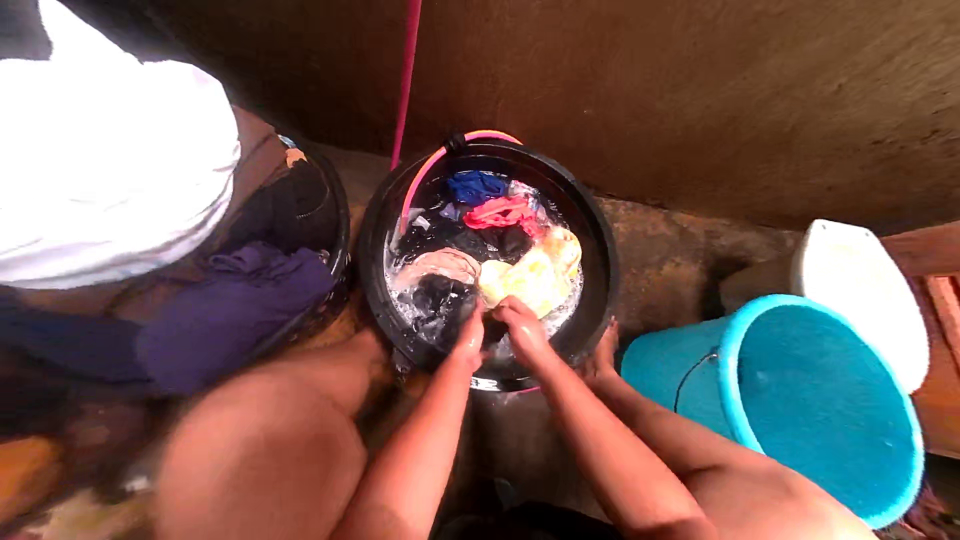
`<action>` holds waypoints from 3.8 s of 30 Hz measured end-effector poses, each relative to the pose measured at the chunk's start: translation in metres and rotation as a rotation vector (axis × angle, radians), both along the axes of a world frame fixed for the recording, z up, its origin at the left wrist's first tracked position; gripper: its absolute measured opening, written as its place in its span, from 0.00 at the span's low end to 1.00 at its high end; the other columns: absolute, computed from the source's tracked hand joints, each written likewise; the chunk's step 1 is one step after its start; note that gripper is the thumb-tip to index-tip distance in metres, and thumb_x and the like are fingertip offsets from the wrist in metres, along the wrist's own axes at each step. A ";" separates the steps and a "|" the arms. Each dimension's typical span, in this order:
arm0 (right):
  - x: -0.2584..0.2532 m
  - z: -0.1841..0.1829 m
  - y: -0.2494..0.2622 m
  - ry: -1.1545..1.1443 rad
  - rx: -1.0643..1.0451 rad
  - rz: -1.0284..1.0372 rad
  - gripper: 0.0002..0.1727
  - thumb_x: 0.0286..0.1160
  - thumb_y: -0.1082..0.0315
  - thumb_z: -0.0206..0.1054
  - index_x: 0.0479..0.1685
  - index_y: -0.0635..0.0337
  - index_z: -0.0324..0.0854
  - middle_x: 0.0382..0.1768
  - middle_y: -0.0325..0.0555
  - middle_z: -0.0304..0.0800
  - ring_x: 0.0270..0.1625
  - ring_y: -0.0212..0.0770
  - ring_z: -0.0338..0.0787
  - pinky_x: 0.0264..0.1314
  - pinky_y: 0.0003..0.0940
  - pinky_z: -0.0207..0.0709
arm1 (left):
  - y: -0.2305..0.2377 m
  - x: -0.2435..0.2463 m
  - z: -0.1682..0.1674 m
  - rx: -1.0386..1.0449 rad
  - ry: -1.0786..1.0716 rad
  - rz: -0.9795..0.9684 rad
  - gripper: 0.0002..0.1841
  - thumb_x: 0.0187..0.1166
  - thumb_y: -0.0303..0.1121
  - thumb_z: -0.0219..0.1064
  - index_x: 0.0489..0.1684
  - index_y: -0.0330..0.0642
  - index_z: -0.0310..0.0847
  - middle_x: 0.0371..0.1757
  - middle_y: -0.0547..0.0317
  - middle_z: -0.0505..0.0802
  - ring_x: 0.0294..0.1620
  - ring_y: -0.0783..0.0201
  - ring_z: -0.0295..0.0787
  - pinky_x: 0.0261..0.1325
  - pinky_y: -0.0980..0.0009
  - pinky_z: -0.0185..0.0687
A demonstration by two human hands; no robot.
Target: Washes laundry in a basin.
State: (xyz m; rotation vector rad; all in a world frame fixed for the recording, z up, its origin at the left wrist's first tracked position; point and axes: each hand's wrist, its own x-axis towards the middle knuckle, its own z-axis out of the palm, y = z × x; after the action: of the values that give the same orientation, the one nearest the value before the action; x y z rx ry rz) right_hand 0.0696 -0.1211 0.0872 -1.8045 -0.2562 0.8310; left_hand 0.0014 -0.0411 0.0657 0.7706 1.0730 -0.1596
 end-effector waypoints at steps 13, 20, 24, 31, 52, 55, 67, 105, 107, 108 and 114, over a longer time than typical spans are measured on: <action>-0.026 0.061 -0.034 0.280 0.057 -0.514 0.15 0.94 0.72 0.46 0.58 0.67 0.79 0.39 0.52 0.84 0.40 0.40 0.84 0.48 0.39 0.81 | -0.065 0.014 0.090 0.871 -0.258 -0.379 0.25 0.93 0.49 0.53 0.49 0.37 0.90 0.53 0.44 0.93 0.58 0.49 0.91 0.64 0.45 0.82; -0.028 0.056 -0.047 -0.099 -0.054 -0.383 0.21 0.93 0.55 0.53 0.47 0.64 0.83 0.32 0.44 0.85 0.35 0.36 0.85 0.40 0.39 0.82 | -0.062 0.010 0.084 0.712 -0.390 -0.237 0.26 0.95 0.44 0.48 0.41 0.31 0.87 0.39 0.40 0.91 0.47 0.46 0.90 0.56 0.44 0.83; 0.010 0.123 -0.088 -0.379 -0.408 -0.317 0.30 0.86 0.43 0.61 0.61 0.65 0.83 0.46 0.59 0.89 0.48 0.53 0.89 0.53 0.59 0.81 | -0.082 0.006 0.091 0.400 -0.642 -0.202 0.19 0.93 0.40 0.56 0.66 0.30 0.74 0.64 0.35 0.84 0.63 0.46 0.83 0.65 0.48 0.82; 0.129 0.198 -0.256 -0.705 -1.157 -0.346 0.46 0.78 0.34 0.63 0.79 0.67 0.71 0.79 0.79 0.68 0.81 0.77 0.69 0.77 0.78 0.62 | -0.051 0.016 0.011 0.444 -0.286 -0.698 0.22 0.89 0.38 0.61 0.75 0.35 0.78 0.73 0.37 0.86 0.76 0.45 0.81 0.80 0.46 0.72; -0.066 0.029 0.052 -0.049 -0.089 0.050 0.17 0.90 0.63 0.54 0.44 0.66 0.85 0.33 0.48 0.87 0.37 0.40 0.86 0.44 0.43 0.82 | 0.043 -0.029 -0.070 0.098 -0.106 0.113 0.22 0.97 0.40 0.45 0.76 0.35 0.72 0.64 0.43 0.87 0.60 0.55 0.85 0.65 0.56 0.82; -0.064 0.030 0.042 -0.416 -0.275 0.198 0.18 0.84 0.60 0.59 0.39 0.65 0.89 0.33 0.55 0.92 0.41 0.52 0.92 0.47 0.57 0.83 | 0.026 -0.042 -0.068 0.191 -0.378 0.020 0.21 0.96 0.32 0.43 0.79 0.27 0.66 0.66 0.40 0.86 0.60 0.61 0.85 0.62 0.67 0.83; 0.074 -0.026 -0.056 -0.345 -0.584 0.643 0.24 0.79 0.52 0.73 0.57 0.68 0.84 0.60 0.64 0.86 0.64 0.61 0.87 0.71 0.63 0.78 | 0.055 -0.015 0.018 0.849 0.333 -0.877 0.36 0.73 0.34 0.74 0.86 0.57 0.68 0.84 0.32 0.71 0.74 0.29 0.79 0.68 0.33 0.78; 0.072 0.154 -0.104 -0.384 -0.028 0.399 0.52 0.62 0.68 0.81 0.93 0.40 0.58 0.76 0.48 0.81 0.63 0.45 0.91 0.62 0.50 0.88 | 0.086 -0.023 0.174 1.305 -0.431 -0.951 0.17 0.84 0.30 0.62 0.68 0.45 0.86 0.74 0.42 0.81 0.75 0.46 0.79 0.75 0.43 0.76; 0.054 0.078 -0.052 -0.398 -0.175 0.547 0.51 0.57 0.61 0.87 0.89 0.46 0.65 0.74 0.56 0.81 0.72 0.54 0.84 0.73 0.59 0.80 | 0.051 0.000 0.133 1.273 -0.249 -1.026 0.18 0.81 0.36 0.68 0.69 0.49 0.86 0.79 0.45 0.79 0.75 0.46 0.80 0.74 0.40 0.78; 0.042 0.035 -0.033 -0.405 -0.289 0.580 0.40 0.62 0.61 0.83 0.81 0.53 0.74 0.68 0.61 0.84 0.69 0.59 0.86 0.72 0.62 0.79 | 0.034 0.005 0.105 1.233 -0.099 -1.078 0.23 0.79 0.39 0.70 0.72 0.45 0.84 0.85 0.42 0.74 0.79 0.40 0.76 0.77 0.34 0.72; 0.012 -0.083 -0.024 -0.156 -0.866 0.880 0.29 0.76 0.60 0.70 0.76 0.62 0.78 0.75 0.66 0.79 0.79 0.67 0.78 0.78 0.71 0.69 | 0.013 -0.024 -0.004 0.882 0.089 -1.213 0.50 0.69 0.31 0.76 0.97 0.49 0.49 0.95 0.43 0.57 0.91 0.35 0.56 0.85 0.35 0.62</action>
State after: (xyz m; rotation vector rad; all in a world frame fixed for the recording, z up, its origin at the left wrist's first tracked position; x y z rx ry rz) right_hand 0.0817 -0.1450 0.0043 -2.6003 -0.9490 1.5748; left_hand -0.0221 -0.0281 0.0619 2.1747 0.5861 -0.7759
